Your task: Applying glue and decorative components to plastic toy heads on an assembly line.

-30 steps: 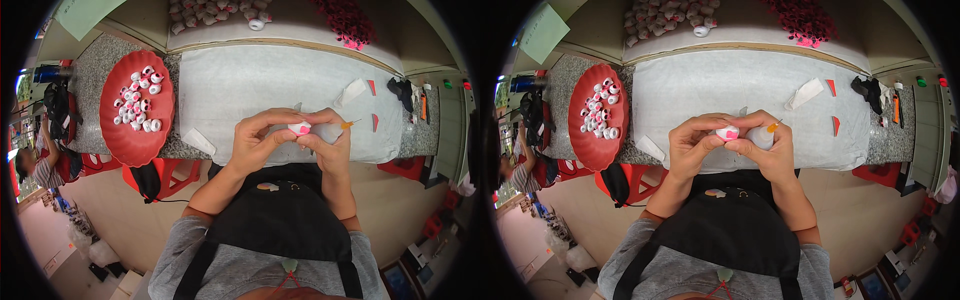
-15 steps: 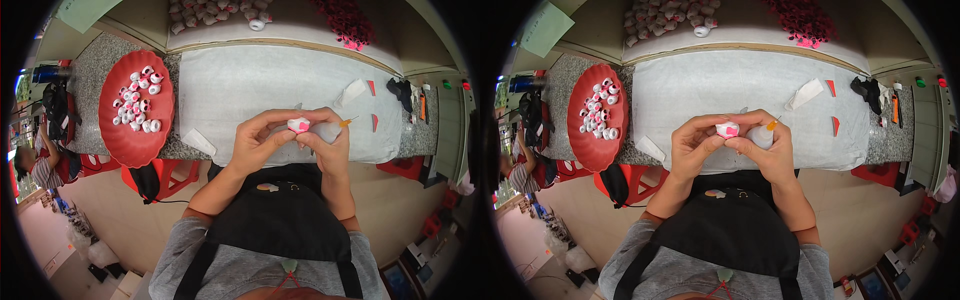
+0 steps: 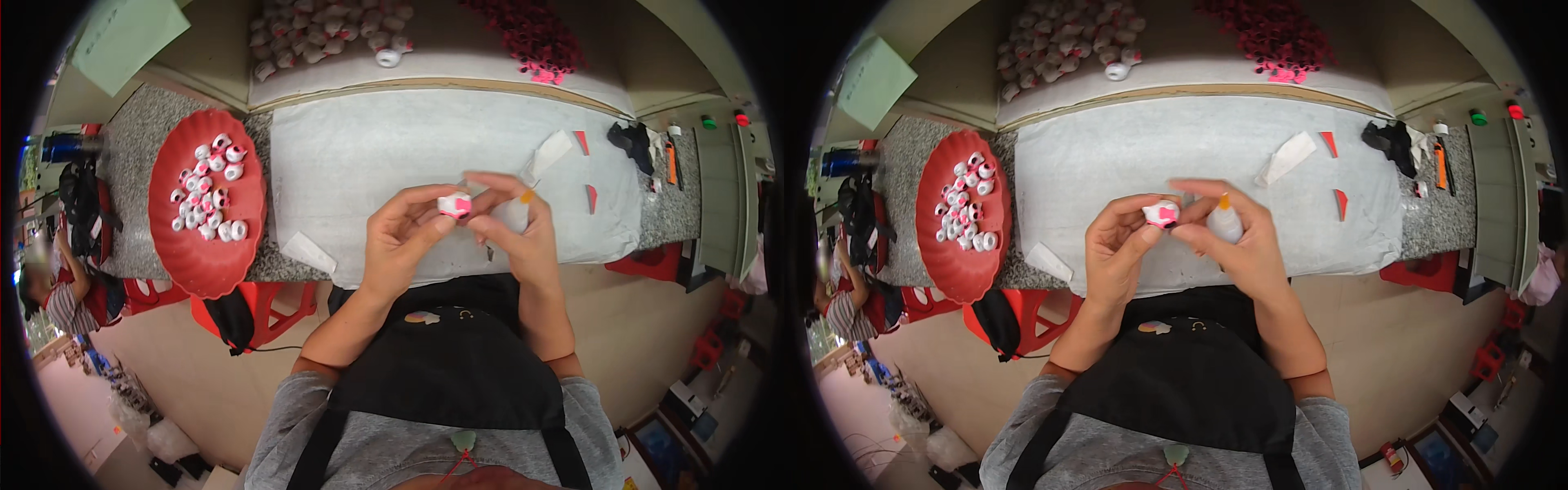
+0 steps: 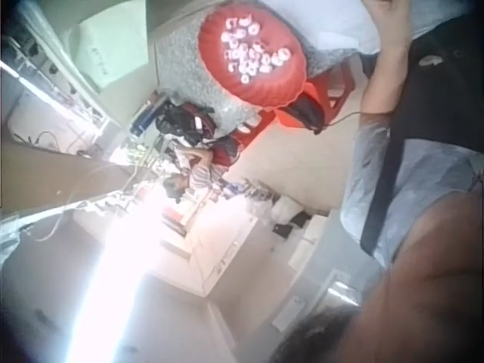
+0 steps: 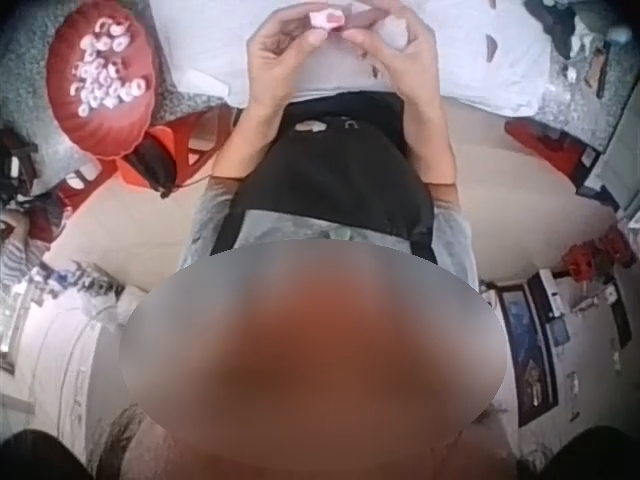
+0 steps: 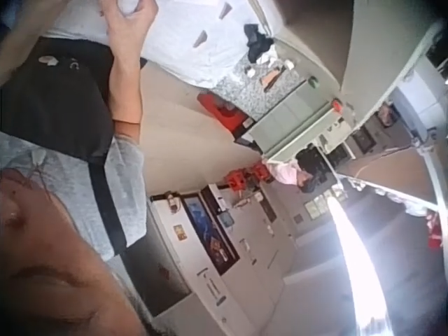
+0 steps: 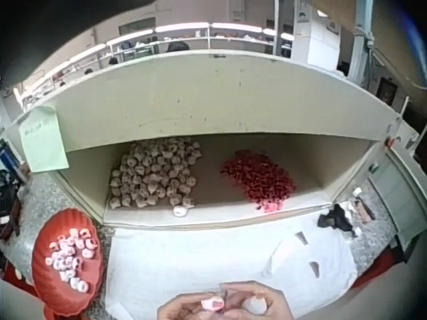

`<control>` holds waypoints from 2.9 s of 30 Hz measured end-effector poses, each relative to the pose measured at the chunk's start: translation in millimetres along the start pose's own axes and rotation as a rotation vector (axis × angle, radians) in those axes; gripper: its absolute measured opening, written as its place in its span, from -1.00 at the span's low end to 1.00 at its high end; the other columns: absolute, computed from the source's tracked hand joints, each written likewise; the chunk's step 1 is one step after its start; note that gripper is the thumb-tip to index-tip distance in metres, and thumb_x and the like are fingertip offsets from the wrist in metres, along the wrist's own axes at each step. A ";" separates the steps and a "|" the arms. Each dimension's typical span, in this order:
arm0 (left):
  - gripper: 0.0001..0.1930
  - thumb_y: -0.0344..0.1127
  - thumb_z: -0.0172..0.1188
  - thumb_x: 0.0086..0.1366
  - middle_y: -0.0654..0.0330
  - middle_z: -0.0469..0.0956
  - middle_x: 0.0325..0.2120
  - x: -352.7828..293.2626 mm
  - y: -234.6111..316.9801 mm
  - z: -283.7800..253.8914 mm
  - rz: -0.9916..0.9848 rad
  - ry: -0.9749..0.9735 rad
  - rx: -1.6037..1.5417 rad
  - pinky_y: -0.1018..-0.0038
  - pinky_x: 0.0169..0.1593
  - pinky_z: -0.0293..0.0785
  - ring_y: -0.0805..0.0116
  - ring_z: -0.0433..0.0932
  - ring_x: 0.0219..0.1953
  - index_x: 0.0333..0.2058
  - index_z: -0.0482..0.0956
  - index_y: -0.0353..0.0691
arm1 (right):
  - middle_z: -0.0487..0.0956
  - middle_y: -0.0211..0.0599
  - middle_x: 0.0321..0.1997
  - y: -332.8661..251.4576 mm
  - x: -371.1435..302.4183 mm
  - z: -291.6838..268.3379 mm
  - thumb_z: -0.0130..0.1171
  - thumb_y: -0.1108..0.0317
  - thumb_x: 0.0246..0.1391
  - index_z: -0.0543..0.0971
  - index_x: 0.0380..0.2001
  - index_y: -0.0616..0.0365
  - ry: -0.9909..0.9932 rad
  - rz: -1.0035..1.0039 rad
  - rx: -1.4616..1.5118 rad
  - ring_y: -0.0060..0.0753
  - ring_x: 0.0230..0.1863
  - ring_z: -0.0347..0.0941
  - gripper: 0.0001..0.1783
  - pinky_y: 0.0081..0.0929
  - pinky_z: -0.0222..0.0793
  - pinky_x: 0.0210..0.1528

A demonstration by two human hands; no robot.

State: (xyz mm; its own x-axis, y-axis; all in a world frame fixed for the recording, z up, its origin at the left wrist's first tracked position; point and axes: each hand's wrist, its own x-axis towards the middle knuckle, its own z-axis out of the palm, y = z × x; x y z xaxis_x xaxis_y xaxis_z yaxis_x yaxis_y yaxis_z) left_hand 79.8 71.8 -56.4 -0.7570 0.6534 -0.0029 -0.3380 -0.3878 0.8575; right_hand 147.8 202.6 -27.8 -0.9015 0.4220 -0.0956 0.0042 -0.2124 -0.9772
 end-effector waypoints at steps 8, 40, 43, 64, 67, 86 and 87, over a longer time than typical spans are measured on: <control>-0.71 -0.52 0.04 0.01 0.01 0.39 -0.25 4.4 -2.2 -8.5 -0.103 0.052 -0.204 0.39 -0.06 0.28 0.28 0.38 -0.18 -0.23 0.32 -0.31 | 0.43 -0.25 -0.51 -1.4 23.4 -73.9 0.06 0.53 -0.26 0.42 -0.43 0.24 0.338 -0.273 -1.322 -0.28 -0.45 0.35 -0.81 -0.55 0.22 -0.36; -0.69 -0.47 -0.04 0.10 0.03 0.38 -0.24 3.2 6.9 -2.6 -0.244 0.008 -0.398 0.43 -0.03 0.25 0.32 0.36 -0.16 -0.13 0.25 -0.27 | 0.39 -0.36 -0.52 -24.0 -6.8 -80.8 0.06 0.62 -0.26 0.42 -0.41 0.29 0.380 -0.356 -1.020 -0.62 -0.49 0.25 -0.78 -0.72 0.17 -0.42; -0.70 -0.46 -0.04 0.11 0.03 0.38 -0.25 2.8 4.7 -4.1 -0.197 -0.009 -0.409 0.44 -0.06 0.27 0.32 0.38 -0.18 -0.13 0.25 -0.26 | 0.36 -0.39 -0.50 -22.3 -12.5 -75.9 0.07 0.63 -0.29 0.44 -0.38 0.27 0.471 -0.326 -1.067 -0.65 -0.48 0.22 -0.74 -0.75 0.13 -0.40; -0.73 -0.45 -0.06 0.11 0.01 0.37 -0.24 2.1 -4.8 -6.5 -0.116 0.048 -0.256 0.50 -0.09 0.29 0.35 0.39 -0.21 -0.16 0.30 -0.30 | 0.40 -0.28 -0.52 -0.6 7.8 -33.7 0.09 0.59 -0.30 0.45 -0.53 0.26 0.170 -0.447 -0.734 -0.47 -0.50 0.30 -0.86 -0.65 0.19 -0.45; -0.73 -0.45 -0.02 0.10 0.08 0.41 -0.27 -0.3 -10.0 -8.2 -0.064 0.056 -0.232 0.51 -0.09 0.27 0.38 0.38 -0.20 -0.18 0.31 -0.32 | 0.40 -0.26 -0.50 6.7 4.1 13.1 0.11 0.65 -0.37 0.47 -0.53 0.24 0.082 -0.520 -0.602 -0.53 -0.55 0.29 -0.80 -0.70 0.19 -0.51; -0.83 -0.51 0.02 0.03 0.15 0.39 -0.32 -7.3 29.0 -23.1 0.144 -0.080 0.432 0.56 -0.22 0.33 0.41 0.39 -0.27 -0.34 0.44 -0.32 | 0.34 -0.36 -0.53 -2.4 -4.6 15.6 0.05 0.60 -0.28 0.35 -0.59 0.28 -0.144 -0.286 -0.552 -0.59 -0.49 0.21 -0.89 -0.73 0.13 -0.40; -0.84 -0.50 0.02 0.02 0.15 0.40 -0.34 -7.3 35.9 -23.5 0.208 -0.055 0.491 0.54 -0.23 0.32 0.39 0.39 -0.28 -0.35 0.43 -0.31 | 0.33 -0.34 -0.52 -3.0 -8.6 2.9 0.05 0.59 -0.27 0.35 -0.58 0.28 -0.089 -0.261 -0.482 -0.58 -0.50 0.21 -0.89 -0.70 0.15 -0.39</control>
State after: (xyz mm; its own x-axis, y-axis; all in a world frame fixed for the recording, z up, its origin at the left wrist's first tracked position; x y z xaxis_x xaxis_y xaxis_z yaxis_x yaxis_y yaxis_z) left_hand 60.1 37.8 -37.7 -0.7450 0.6338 0.2081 0.1274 -0.1711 0.9770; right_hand 154.3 197.1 -23.5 -0.9321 0.3264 0.1573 -0.0453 0.3256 -0.9444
